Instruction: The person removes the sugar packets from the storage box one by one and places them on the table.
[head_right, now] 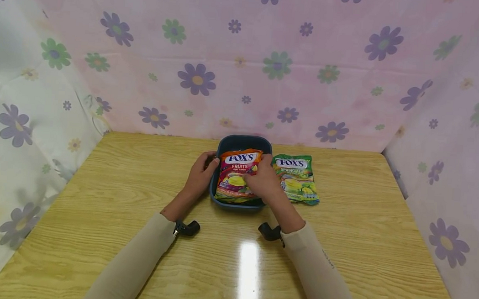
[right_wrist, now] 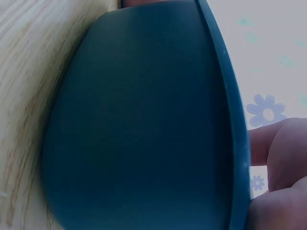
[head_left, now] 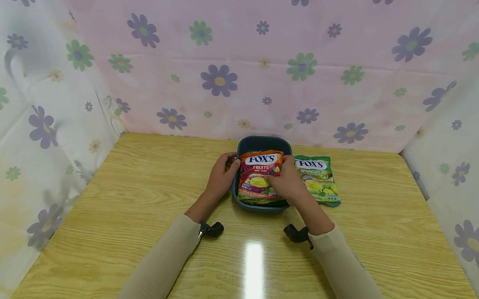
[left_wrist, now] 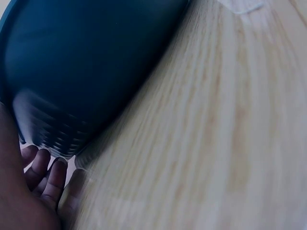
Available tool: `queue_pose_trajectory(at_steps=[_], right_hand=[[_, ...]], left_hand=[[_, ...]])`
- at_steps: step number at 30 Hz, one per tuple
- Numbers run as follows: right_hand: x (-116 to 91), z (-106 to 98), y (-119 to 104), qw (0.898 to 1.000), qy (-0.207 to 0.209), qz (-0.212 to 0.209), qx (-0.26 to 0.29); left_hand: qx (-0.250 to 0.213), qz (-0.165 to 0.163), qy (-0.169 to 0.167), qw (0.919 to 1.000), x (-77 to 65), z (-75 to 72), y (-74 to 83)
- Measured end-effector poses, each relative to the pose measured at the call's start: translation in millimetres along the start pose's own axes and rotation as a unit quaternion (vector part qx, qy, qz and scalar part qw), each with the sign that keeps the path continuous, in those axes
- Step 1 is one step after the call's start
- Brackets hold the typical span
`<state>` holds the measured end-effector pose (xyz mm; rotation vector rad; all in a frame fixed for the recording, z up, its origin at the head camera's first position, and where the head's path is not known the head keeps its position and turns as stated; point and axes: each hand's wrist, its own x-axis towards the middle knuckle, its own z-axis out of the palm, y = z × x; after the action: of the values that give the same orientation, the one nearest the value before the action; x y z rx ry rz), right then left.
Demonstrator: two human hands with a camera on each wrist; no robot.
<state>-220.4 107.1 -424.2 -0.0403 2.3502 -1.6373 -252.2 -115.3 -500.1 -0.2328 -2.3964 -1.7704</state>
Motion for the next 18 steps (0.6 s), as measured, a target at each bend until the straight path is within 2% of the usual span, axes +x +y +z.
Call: queue_pose_trajectory(at_steps=[5,18], right_hand=[[-1.1,0.3,-0.1,1.000,-0.003,0.001,0.025],[-1.0,0.5,-0.7,1.000,0.014,0.000,0.024]], left_hand=[[-0.001,-0.002,0.000,1.0000,-0.3,-0.4,0.0],[-0.004,-0.003,-0.002,1.0000,0.7,-0.3,-0.2]])
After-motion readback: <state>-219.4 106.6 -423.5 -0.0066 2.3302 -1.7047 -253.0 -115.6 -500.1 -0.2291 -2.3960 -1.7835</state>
